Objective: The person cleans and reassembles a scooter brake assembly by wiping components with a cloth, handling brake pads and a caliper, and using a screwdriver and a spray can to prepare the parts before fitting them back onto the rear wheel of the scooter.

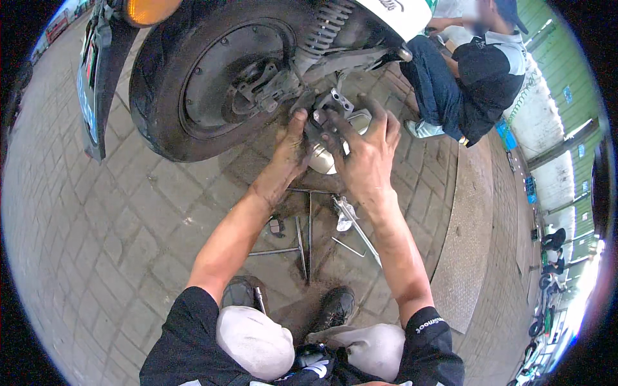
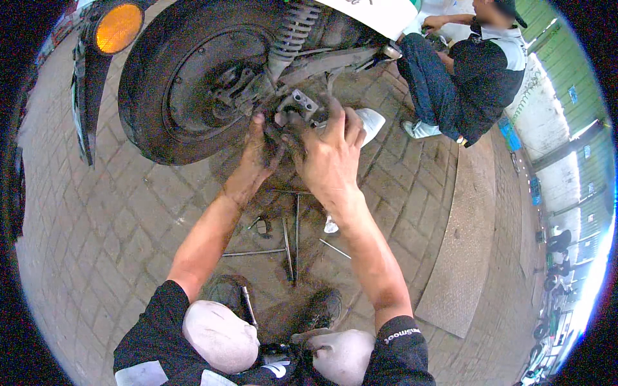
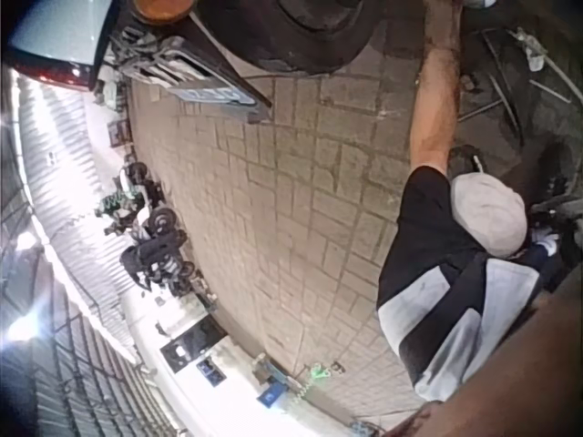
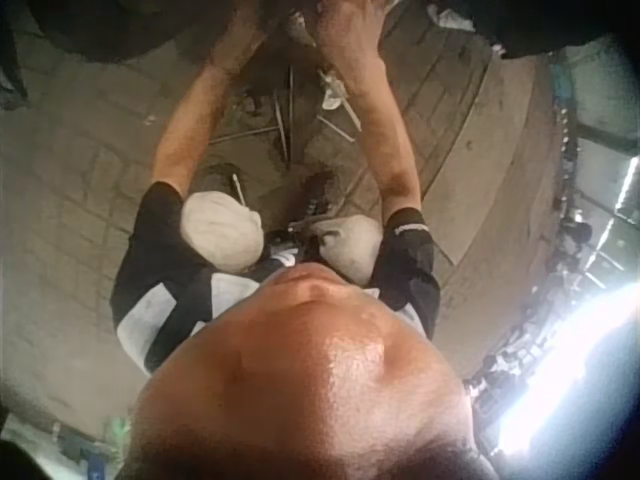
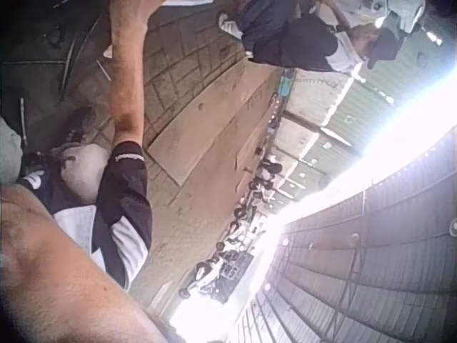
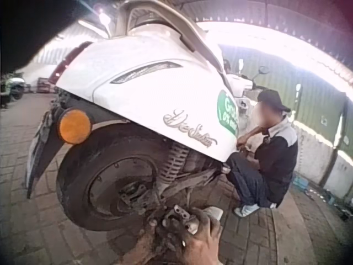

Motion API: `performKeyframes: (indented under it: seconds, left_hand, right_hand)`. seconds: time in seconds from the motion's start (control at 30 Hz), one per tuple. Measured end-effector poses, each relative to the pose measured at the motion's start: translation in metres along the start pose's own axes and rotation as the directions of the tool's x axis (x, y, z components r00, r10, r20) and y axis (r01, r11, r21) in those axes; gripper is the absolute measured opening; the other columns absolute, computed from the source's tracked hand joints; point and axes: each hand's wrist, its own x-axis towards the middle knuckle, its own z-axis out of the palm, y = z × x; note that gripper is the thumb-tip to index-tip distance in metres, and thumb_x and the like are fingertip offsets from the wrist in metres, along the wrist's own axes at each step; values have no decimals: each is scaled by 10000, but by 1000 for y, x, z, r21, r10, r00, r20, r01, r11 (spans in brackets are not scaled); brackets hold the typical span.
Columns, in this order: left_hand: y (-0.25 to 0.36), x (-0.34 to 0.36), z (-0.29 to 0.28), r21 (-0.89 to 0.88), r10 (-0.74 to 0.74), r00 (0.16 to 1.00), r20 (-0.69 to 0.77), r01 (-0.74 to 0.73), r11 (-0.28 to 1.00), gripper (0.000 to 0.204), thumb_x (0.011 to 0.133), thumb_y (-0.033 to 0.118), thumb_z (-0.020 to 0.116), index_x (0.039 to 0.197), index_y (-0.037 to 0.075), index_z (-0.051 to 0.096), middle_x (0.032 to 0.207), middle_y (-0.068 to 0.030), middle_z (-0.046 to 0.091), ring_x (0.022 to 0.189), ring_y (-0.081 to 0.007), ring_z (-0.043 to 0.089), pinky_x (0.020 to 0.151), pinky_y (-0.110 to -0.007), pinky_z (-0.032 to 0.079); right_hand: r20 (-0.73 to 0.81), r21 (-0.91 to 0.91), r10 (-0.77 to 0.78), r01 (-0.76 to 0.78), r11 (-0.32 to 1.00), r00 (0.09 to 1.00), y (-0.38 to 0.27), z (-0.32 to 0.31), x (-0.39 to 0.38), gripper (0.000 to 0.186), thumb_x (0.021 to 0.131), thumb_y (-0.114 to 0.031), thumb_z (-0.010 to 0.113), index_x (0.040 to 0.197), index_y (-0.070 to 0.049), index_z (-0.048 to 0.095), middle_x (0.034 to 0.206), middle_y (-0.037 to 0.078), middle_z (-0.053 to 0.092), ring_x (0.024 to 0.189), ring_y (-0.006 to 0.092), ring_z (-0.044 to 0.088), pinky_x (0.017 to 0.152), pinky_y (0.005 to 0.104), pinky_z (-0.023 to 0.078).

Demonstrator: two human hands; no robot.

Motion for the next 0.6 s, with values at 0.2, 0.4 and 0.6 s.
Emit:
performKeyframes:
  seconds: [0.2,0.4,0.6]
  left_hand:
    - [-7,7,-5,-58,99,995,34,-97,994,533,825,477,481,1184,85,428,1052,-36,546,931,-149,530,762,-268,471]
    - [-8,7,-6,-40,99,994,38,-98,994,531,826,469,488,1177,75,432,1009,-30,545,930,-160,530,775,-292,472]
    - [-8,7,-1,11,134,990,-41,-134,991,542,818,477,497,1170,70,433,1032,-42,540,923,-157,531,791,-285,471]
  right_hand:
    - [122,-19,-27,30,999,992,5,-9,10,267,689,-309,651,926,-184,654,1246,171,323,1107,396,300,917,523,246]
    - [173,67,-19,8,998,985,11,-7,13,275,691,-295,651,922,-146,652,1249,185,339,1109,399,307,924,526,242]
    - [235,-32,33,-26,999,972,5,-10,17,300,687,-286,656,916,-92,648,1230,201,365,1117,384,319,914,548,247]
